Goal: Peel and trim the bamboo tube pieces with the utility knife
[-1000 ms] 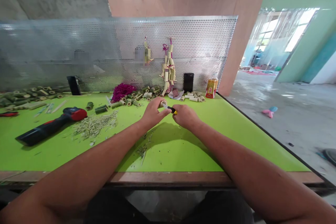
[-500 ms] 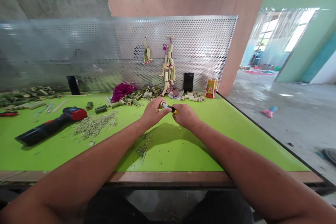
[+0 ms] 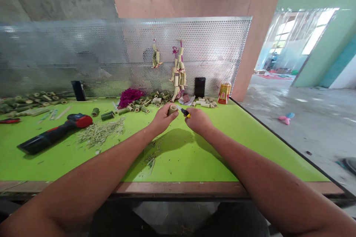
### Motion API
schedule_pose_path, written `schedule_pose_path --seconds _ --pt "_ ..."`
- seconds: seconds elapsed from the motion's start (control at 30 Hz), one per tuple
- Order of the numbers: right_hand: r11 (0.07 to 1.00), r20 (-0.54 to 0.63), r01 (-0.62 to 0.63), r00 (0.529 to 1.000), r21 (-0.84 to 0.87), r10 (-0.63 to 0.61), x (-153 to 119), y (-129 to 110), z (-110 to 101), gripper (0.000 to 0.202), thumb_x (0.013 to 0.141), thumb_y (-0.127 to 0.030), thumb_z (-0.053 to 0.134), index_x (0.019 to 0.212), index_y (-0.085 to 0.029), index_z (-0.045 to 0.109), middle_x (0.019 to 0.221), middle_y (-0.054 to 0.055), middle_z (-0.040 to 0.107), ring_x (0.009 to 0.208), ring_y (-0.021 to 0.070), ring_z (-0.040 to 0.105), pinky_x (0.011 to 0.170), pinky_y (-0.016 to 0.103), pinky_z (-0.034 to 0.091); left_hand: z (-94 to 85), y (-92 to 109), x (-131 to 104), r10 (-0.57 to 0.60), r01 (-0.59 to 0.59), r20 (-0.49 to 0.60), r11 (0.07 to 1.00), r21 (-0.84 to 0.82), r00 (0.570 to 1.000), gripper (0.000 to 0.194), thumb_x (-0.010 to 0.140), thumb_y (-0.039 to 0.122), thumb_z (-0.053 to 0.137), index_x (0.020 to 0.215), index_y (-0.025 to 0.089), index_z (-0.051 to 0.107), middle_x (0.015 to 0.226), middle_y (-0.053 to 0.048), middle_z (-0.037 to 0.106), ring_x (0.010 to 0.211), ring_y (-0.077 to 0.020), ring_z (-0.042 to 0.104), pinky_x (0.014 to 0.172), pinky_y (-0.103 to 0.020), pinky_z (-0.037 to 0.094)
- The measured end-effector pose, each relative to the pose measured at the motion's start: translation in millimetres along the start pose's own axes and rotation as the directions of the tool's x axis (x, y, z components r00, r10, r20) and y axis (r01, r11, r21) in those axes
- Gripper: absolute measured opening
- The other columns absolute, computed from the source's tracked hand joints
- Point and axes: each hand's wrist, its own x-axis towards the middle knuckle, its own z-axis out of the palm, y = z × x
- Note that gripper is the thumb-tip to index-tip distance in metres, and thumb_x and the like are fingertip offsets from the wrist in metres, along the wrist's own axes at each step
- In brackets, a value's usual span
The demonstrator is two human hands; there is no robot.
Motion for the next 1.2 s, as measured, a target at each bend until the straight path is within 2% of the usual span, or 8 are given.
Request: schedule_pose_path --seconds 0.07,0.17,0.27,0.4,0.57,0.83,1.03,1.2 --pt "1.0 0.011 0.021 1.0 -0.003 -0.021 -1.1 -1.3 0.9 0.014 0.074 -0.016 0.05 0.082 -0.019 0.062 0.07 0.003 0.062 0.06 0.0141 0.051 0.053 0.023 0.032 -0.5 -1.5 0.2 0.039 -0.039 0.003 0.999 -0.004 0.999 0.031 0.086 0.038 0.051 0.108 0.018 0.057 0.107 -0.007 0.058 0.094 -0.0173 0.053 0.081 -0.03 0.044" --pt "0.998 0.021 0.064 0.998 -0.023 -0.064 -2.8 -3.6 2.4 0.014 0.074 -0.016 0.049 0.081 -0.019 0.062 0.068 0.003 0.061 0.058 0.0136 0.049 0.053 0.023 0.031 -0.1 -5.4 -0.1 0.045 -0.044 0.024 0.998 -0.04 0.999 0.042 0.087 0.037 0.049 0.125 0.02 0.05 0.123 -0.009 0.055 0.108 -0.0188 0.052 0.09 -0.031 0.042" --pt "0.993 0.015 0.11 0.994 -0.047 -0.11 -3.8 -4.9 3.1 0.013 0.074 -0.016 0.049 0.078 -0.018 0.061 0.066 0.002 0.06 0.056 0.0129 0.046 0.052 0.023 0.029 1.6 -9.6 -0.2 0.049 -0.045 0.05 0.995 -0.085 0.998 0.041 0.087 0.037 0.048 0.125 0.02 0.046 0.114 -0.008 0.058 0.099 -0.0173 0.055 0.085 -0.03 0.044" --pt "0.995 0.018 0.093 0.996 -0.032 -0.093 -4.6 -5.0 2.3 0.013 0.073 -0.017 0.049 0.078 -0.019 0.061 0.065 0.002 0.059 0.054 0.0125 0.046 0.05 0.023 0.029 1.9 -10.3 0.9 0.04 -0.034 0.05 0.992 -0.125 0.998 0.032 0.086 0.036 0.05 0.112 0.017 0.046 0.101 -0.006 0.059 0.088 -0.0158 0.055 0.077 -0.028 0.045" --pt "0.993 0.022 0.114 0.993 -0.043 -0.113 -4.7 -5.5 1.7 0.012 0.072 -0.015 0.049 0.075 -0.019 0.06 0.065 0.002 0.06 0.055 0.0126 0.046 0.051 0.023 0.028 -1.4 -3.3 1.1 0.097 -0.097 0.022 0.995 -0.015 0.995 0.029 0.089 0.037 0.046 0.11 0.017 0.05 0.108 -0.008 0.056 0.093 -0.0174 0.052 0.082 -0.03 0.043" --pt "0.997 0.044 0.072 0.996 -0.009 -0.071 -4.0 -4.6 0.8 0.009 0.073 -0.016 0.049 0.074 -0.018 0.057 0.064 0.002 0.059 0.053 0.0121 0.046 0.049 0.022 0.028 -1.9 4.3 -4.2 0.082 -0.069 0.095 0.989 -0.133 0.992 0.042 0.088 0.041 0.046 0.123 0.018 0.043 0.121 -0.011 0.049 0.107 -0.0196 0.048 0.092 -0.031 0.04" --pt "0.987 0.037 0.159 0.986 0.035 -0.161 -4.4 -2.5 4.8 0.006 0.072 -0.018 0.049 0.069 -0.019 0.053 0.059 0.0 0.054 0.053 0.0113 0.044 0.05 0.023 0.028 -1.4 3.1 0.0 0.103 -0.102 0.042 0.995 -0.017 0.994 0.035 0.083 0.045 0.054 0.102 0.017 0.05 0.096 -0.006 0.052 0.086 -0.0171 0.047 0.078 -0.029 0.04" --pt "0.988 0.035 0.15 0.988 0.026 -0.151 -4.7 -2.5 5.9 0.006 0.072 -0.019 0.048 0.07 -0.019 0.054 0.059 -0.001 0.053 0.053 0.0113 0.044 0.051 0.023 0.028 -1.2 0.0 3.1 0.146 -0.146 0.03 0.989 0.029 0.989 0.033 0.083 0.047 0.054 0.096 0.017 0.049 0.089 -0.004 0.049 0.08 -0.0159 0.043 0.073 -0.029 0.037"
